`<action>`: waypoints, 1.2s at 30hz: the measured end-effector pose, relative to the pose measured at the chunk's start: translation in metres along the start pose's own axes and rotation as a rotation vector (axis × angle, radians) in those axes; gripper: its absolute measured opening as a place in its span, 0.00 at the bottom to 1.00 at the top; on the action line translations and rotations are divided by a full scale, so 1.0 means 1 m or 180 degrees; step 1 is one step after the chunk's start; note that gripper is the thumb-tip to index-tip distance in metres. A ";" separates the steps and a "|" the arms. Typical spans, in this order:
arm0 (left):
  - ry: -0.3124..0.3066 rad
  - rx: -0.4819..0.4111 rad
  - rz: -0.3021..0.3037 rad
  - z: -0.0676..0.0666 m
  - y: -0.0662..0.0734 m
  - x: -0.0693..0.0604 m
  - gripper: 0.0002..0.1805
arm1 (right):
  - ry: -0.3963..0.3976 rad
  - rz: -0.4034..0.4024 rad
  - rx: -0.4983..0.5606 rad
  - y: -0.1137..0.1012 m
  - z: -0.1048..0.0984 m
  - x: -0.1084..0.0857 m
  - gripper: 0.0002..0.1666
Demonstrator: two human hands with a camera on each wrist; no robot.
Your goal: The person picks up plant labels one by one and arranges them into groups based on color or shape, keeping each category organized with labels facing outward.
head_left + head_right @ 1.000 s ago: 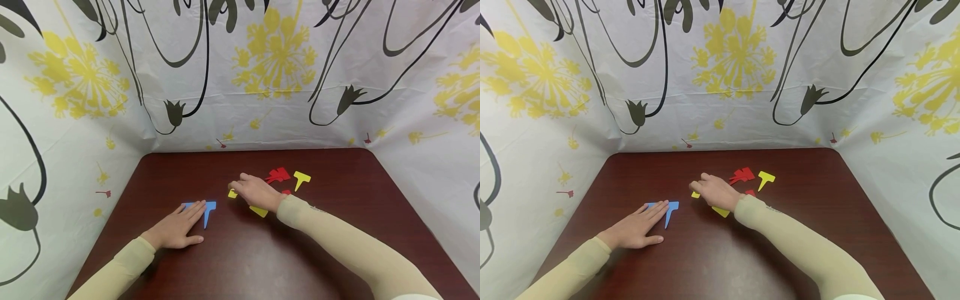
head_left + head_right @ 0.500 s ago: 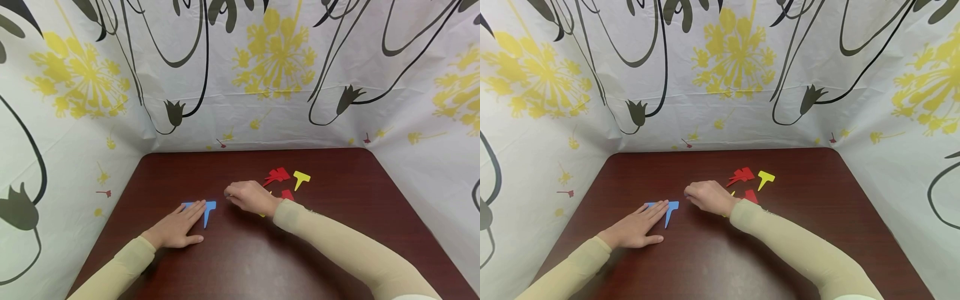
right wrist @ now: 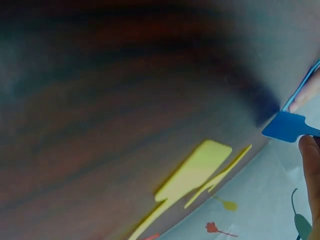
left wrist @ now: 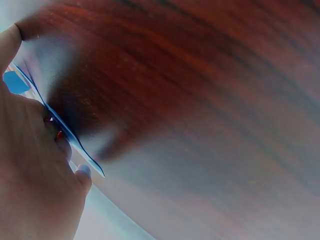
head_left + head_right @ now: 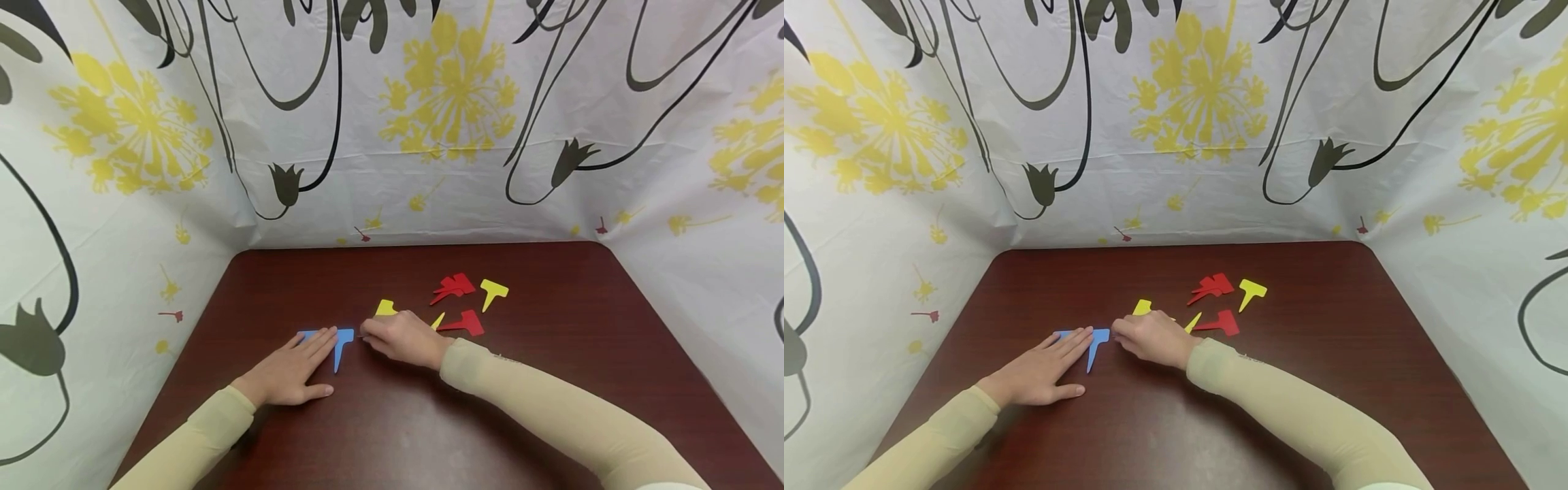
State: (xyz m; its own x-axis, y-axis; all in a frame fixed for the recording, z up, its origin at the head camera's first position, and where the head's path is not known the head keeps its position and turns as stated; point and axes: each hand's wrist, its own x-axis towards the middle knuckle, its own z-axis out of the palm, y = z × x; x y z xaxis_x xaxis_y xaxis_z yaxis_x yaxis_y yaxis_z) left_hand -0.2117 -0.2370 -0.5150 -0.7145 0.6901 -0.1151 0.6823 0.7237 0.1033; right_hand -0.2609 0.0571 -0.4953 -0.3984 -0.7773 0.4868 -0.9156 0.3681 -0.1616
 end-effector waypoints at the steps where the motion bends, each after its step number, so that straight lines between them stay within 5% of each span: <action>1: -0.0001 0.0012 -0.0001 0.000 0.000 0.000 0.51 | -0.0028 -0.0007 -0.0004 -0.001 0.001 -0.001 0.10; 14: 0.0017 0.0025 0.0004 -0.001 0.002 -0.001 0.51 | -0.0699 -0.0323 -0.0624 -0.006 0.010 -0.006 0.09; 36: 0.0071 0.0093 0.0014 0.001 0.000 0.000 0.51 | -0.0892 -0.0427 -0.0944 -0.009 0.017 -0.005 0.06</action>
State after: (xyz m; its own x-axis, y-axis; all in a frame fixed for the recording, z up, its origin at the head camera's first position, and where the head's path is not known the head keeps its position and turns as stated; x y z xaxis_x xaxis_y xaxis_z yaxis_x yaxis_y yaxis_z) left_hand -0.2114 -0.2374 -0.5158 -0.7146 0.6934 -0.0925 0.6894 0.7205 0.0749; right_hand -0.2521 0.0488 -0.5108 -0.3135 -0.9218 0.2281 -0.9216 0.3533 0.1609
